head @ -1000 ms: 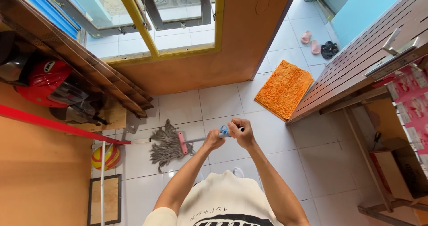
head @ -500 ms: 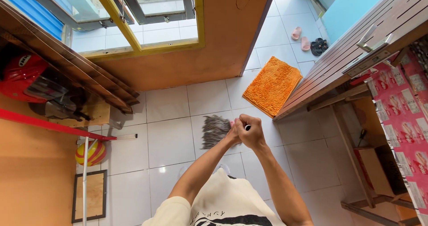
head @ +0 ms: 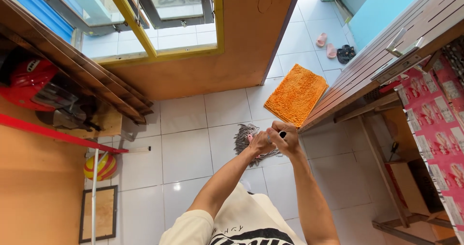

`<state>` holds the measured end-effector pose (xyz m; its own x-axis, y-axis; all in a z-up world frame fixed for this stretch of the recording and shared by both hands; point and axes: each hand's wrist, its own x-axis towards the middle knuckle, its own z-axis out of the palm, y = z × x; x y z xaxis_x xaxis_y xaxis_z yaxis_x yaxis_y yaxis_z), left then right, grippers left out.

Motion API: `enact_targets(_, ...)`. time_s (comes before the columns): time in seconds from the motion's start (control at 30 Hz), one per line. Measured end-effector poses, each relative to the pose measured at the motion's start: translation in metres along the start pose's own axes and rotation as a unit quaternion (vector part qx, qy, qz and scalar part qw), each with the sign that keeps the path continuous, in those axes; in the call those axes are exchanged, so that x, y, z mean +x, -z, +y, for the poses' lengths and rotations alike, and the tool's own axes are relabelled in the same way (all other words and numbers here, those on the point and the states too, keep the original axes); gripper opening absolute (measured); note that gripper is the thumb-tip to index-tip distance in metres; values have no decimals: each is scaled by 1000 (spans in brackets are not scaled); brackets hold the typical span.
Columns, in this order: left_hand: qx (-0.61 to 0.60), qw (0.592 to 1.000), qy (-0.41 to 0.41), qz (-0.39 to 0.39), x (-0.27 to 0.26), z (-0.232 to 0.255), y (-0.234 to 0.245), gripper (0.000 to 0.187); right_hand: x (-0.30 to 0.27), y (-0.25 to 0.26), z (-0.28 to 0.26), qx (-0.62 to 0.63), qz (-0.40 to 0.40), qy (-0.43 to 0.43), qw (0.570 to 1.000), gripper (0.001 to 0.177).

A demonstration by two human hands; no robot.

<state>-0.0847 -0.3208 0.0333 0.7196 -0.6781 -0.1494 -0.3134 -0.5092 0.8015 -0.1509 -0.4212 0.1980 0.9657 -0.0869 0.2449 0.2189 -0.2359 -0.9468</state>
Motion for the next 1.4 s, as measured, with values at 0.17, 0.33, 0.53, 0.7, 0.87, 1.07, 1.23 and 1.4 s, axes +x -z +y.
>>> enact_targets(0.17, 1, 999, 34, -3, -36, 13, 43, 25, -6, -23, 16, 65, 4, 35, 997, 34)
enact_targets(0.33, 28, 998, 42, 32, -72, -20, 63, 23, -11, -64, 0, 180, 14, -6, 983, 37)
enact_targets(0.53, 58, 992, 63, 96, -128, -72, 95, 20, -19, -128, -3, 231, -4, -16, 973, 39)
enact_targets(0.7, 79, 989, 85, 88, -174, -110, 129, 22, -23, -184, -4, 289, -25, -21, 957, 38)
enact_targets(0.87, 77, 984, 128, 98, -213, -154, 150, 20, -27, -238, -2, 330, -39, -27, 943, 37)
enact_targets(1.07, 70, 975, 183, 102, -260, -200, 160, 19, -43, -292, 20, 346, -42, -79, 934, 37)
enact_targets(1.23, 59, 973, 184, 123, -285, -233, 151, 18, -65, -312, 34, 296, -63, -102, 947, 38)
enact_targets(1.4, 42, 966, 237, 92, -272, -221, 141, 18, -68, -292, 27, 308, -80, -119, 941, 41)
